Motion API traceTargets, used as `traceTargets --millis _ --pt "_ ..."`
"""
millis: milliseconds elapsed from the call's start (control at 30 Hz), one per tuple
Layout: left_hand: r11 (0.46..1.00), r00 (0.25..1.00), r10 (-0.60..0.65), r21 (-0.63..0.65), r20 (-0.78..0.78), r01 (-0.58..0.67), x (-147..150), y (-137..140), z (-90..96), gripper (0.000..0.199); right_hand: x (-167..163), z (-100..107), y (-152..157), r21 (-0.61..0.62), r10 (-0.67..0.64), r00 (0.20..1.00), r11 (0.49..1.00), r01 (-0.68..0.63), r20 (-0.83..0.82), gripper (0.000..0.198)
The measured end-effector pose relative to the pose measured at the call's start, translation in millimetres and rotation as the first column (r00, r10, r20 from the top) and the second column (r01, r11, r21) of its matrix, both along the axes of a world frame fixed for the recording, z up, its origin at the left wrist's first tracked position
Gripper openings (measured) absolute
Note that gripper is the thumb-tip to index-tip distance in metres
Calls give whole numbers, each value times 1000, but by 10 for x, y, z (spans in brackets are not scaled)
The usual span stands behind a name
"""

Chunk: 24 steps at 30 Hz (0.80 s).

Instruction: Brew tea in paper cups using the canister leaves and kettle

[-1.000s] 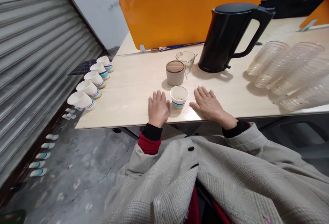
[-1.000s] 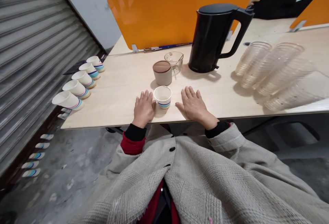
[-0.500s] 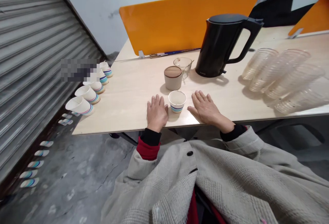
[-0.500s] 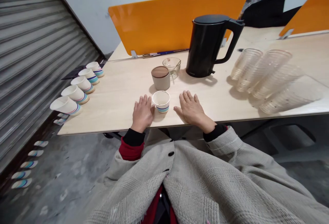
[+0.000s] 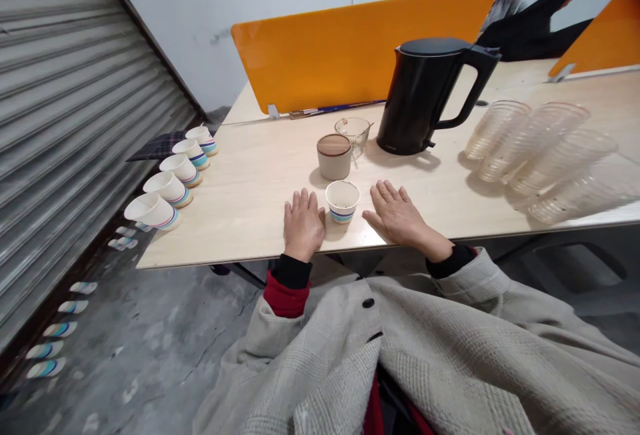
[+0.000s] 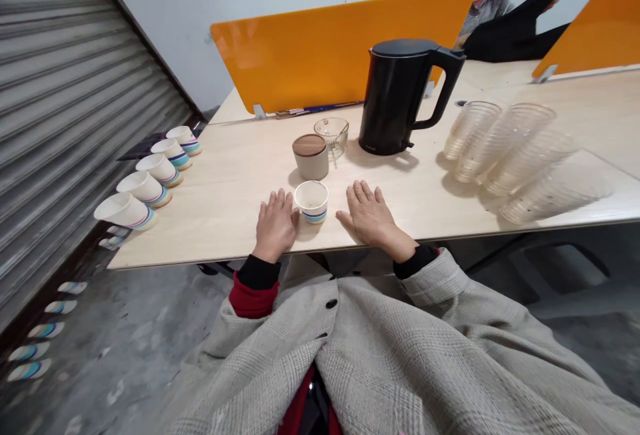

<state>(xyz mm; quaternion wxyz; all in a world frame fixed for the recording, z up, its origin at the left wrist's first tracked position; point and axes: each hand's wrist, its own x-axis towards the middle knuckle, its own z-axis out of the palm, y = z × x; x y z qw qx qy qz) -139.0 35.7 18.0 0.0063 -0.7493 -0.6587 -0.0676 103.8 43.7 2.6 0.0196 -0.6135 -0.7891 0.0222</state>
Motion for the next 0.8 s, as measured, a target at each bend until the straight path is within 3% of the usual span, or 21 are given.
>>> traceTargets --millis 400,800 --pt "1000 1000 4 11 2 -4 -10 12 -7 58 -53 124 -59 -24 -7 1000 1000 7 5 81" --pt "1000 1000 0 15 -13 0 -8 5 6 58 -49 70 -20 -28 -13 1000 1000 13 9 82"
